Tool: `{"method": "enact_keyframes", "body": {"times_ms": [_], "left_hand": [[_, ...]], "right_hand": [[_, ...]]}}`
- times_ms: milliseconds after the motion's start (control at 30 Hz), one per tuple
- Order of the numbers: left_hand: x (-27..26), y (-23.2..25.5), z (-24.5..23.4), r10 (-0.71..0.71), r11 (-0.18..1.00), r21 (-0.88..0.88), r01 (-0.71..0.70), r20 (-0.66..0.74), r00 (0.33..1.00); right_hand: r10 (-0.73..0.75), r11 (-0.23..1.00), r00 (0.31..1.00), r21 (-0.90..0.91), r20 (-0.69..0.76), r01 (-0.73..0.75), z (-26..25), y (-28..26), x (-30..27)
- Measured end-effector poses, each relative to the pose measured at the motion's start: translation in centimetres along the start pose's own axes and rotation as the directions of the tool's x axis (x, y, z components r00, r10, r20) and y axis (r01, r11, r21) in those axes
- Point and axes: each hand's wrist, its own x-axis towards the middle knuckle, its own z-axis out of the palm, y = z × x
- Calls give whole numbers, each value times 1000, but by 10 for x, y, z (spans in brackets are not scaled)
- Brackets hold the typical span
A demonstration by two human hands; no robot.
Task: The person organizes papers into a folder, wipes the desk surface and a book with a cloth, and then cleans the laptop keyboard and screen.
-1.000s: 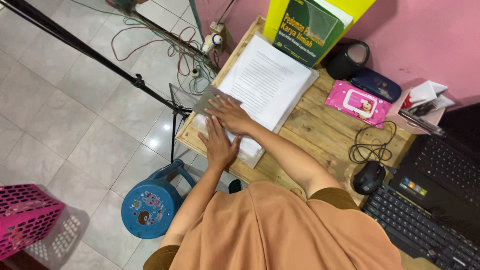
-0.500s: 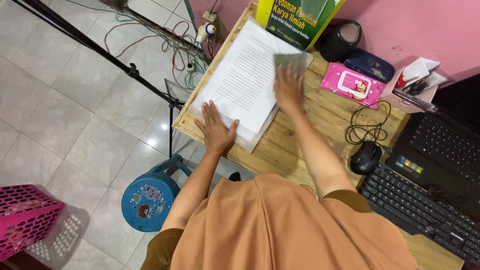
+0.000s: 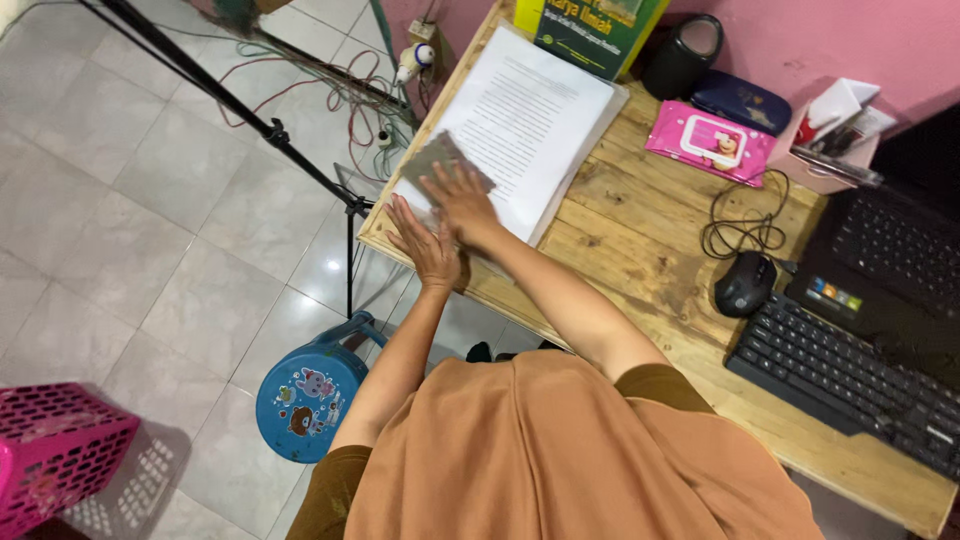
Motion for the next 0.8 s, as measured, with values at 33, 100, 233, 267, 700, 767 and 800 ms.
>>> {"method": "enact_keyframes", "body": {"times_ms": [33,100,233,267,700,767,800], "left_hand": [[0,0,-2,-1,1000,10,1,7,1000],[1,3,-3,4,1000,14,-4,22,1000],[8,13,-8,31,999,34,-34,79,996],[9,17,-10,37,997,63,-45,123,992],[26,48,-18,-80,950,305,-62,430,899],[25,47,-17,-81,947,316,-58,410,909],[24,48,-17,-76,948,313,-62,413,908]], "right_hand": [[12,1000,1000,-1,-5,-12,1,-1,-1],[-112,992,977,-29,180,119,1,-5,-9],[-98,995,989,47,109,93,-7,3,-59],[-111,990,989,96,95,102,-9,7,-75],[586,715,708,664,-395,-221,-93,150,-139],[598,795,696,402,-398,-453,-79,160,-120],[596,803,723,288,-350,-522,-67,156,-109]]}}
